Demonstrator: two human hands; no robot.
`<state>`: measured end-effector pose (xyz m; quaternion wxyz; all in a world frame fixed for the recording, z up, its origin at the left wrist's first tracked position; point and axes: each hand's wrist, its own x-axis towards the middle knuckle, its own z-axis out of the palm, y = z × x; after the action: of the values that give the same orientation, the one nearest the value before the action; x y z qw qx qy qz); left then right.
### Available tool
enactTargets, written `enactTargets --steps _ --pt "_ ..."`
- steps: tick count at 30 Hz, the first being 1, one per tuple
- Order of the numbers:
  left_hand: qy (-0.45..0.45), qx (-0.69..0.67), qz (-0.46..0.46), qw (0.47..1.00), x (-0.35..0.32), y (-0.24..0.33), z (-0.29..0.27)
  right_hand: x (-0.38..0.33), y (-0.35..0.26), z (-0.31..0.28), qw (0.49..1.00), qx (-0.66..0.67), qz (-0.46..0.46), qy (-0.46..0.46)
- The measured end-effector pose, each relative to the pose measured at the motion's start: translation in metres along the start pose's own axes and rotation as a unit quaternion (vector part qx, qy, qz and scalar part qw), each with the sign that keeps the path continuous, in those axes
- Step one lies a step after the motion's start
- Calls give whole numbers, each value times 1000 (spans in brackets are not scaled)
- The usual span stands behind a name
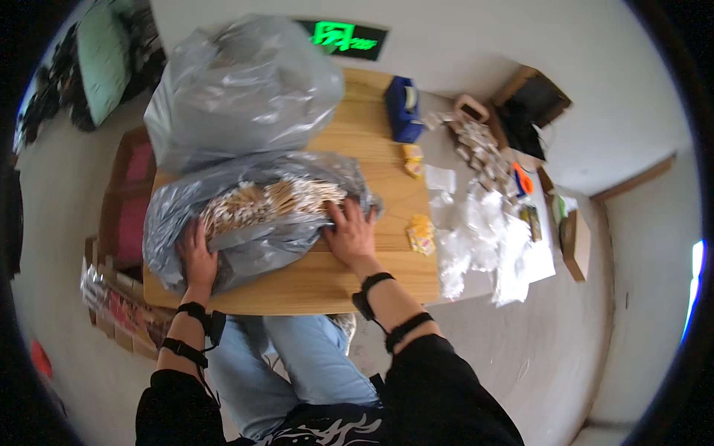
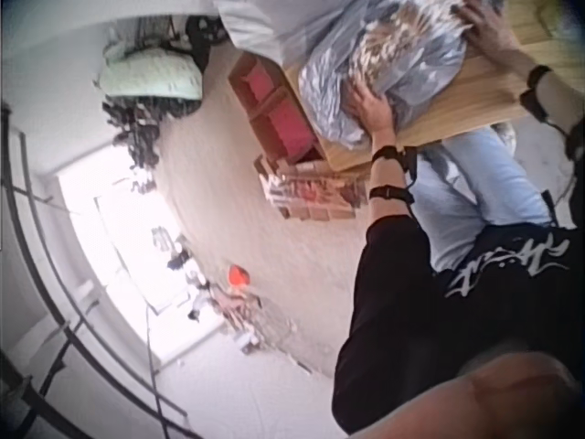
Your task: Organizing and packing bundles of cotton swabs into plastic bags and applying labels.
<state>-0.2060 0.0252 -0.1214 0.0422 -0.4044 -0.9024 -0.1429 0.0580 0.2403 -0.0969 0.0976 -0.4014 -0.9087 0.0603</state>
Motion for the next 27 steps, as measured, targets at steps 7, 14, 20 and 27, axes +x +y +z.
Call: enactTargets --steps 7,14,20,27 --pt "-17 -89 21 996 3 -2 -15 4 12 2 991 104 -47 66" --pt "-61 -59 28 996 9 2 -18 5 19 5 987 137 -47 66" --pt "-74 -9 48 996 12 9 -28 7 22 4 982 171 -46 64" --pt "-104 53 21 993 8 49 -76 3 40 -22 987 153 -42 2"
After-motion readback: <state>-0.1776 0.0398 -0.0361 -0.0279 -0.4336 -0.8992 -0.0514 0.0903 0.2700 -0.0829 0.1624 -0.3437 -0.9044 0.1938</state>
